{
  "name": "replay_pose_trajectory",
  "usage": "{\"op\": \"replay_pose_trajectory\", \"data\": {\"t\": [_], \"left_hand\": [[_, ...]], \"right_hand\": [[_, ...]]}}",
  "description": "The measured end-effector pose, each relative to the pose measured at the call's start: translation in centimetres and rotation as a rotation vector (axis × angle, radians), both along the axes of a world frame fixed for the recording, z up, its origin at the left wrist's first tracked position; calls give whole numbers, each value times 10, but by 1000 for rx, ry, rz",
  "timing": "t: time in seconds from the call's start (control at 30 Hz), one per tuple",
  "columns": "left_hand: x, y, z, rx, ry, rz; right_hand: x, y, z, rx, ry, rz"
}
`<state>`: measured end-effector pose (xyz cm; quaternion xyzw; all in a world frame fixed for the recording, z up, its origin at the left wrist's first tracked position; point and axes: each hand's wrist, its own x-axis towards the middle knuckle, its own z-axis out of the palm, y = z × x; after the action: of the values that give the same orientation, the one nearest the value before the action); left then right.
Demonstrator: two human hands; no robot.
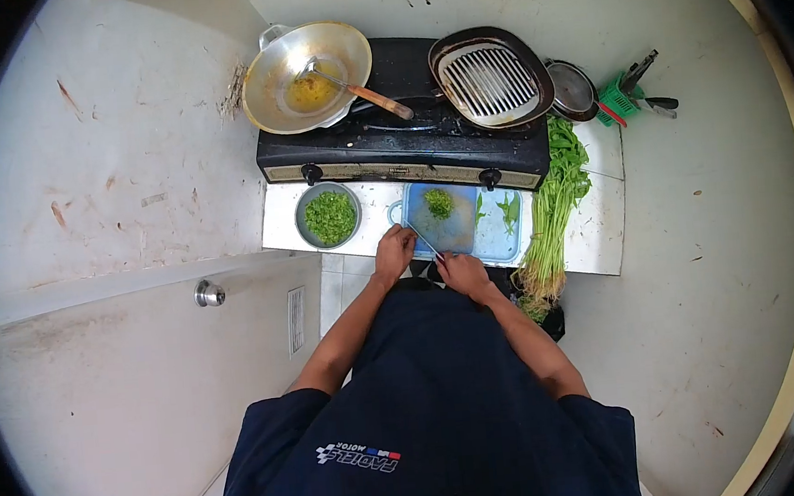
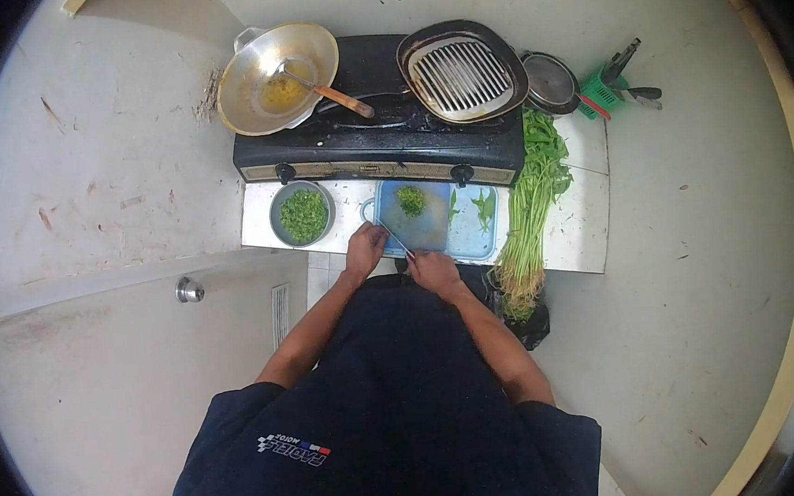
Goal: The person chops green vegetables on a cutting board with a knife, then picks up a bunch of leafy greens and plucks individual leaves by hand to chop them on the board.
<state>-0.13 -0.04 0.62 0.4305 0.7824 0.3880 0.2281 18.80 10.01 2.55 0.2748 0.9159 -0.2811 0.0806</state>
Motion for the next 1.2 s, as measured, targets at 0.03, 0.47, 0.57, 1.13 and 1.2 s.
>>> {"op": "replay_pose_trajectory", "data": {"t": [0.03, 0.47, 0.57, 1.13, 1.2], "left_hand": [[0, 0, 0, 0, -15, 1], [0, -7, 5, 13, 157, -43], [-2, -4, 3, 15, 136, -51], [-2, 5, 1, 24, 104, -45], [-2, 6, 1, 13, 108, -38]], "right_hand": [[-3, 1, -6, 0, 0, 5], [-3, 8, -3, -43, -76, -122], [-2, 11, -1, -53, -32, -109], [-3, 8, -12, -39, 15, -58], [-12, 11, -9, -40, -34, -50]]}}
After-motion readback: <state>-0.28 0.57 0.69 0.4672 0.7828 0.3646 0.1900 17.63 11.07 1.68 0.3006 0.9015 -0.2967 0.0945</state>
